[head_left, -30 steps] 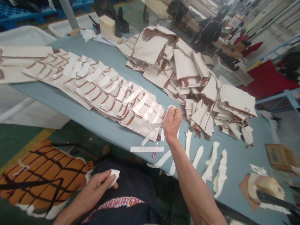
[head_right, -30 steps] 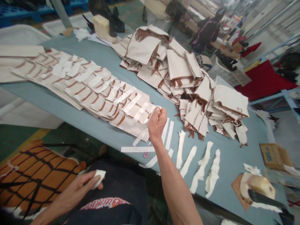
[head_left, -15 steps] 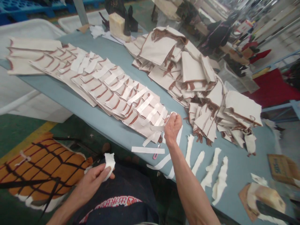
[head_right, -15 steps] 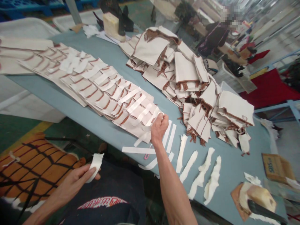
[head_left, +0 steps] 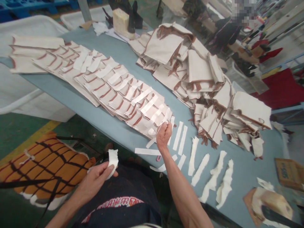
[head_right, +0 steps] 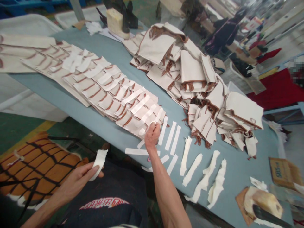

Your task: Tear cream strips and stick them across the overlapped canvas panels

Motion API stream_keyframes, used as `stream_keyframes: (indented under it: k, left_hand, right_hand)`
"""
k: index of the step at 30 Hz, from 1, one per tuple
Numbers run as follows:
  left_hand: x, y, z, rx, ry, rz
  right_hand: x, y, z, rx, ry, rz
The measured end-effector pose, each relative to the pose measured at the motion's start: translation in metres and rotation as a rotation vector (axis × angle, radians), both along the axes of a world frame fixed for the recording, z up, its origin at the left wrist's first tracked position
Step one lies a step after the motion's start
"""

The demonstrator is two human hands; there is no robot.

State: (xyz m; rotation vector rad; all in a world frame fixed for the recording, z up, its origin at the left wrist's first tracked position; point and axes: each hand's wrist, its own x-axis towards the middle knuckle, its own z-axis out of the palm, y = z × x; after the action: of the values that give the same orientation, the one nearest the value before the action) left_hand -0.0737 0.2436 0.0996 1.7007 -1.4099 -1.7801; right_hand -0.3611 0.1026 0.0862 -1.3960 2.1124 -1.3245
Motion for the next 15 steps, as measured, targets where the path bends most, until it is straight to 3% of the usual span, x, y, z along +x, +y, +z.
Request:
stream_keyframes:
  k: [8,15]
  left_hand:
    - [-0.003,-0.003,0.002,0.042,-0.004,-0.004]
    - [-0.005,-0.006,0.000,0.024,0.020,0.025]
  right_hand:
    - [0.016,0.032,-0.030,0.073,0.118,-0.056]
    - [0.026,0.065,-0.048,0.208,0.142,0.164]
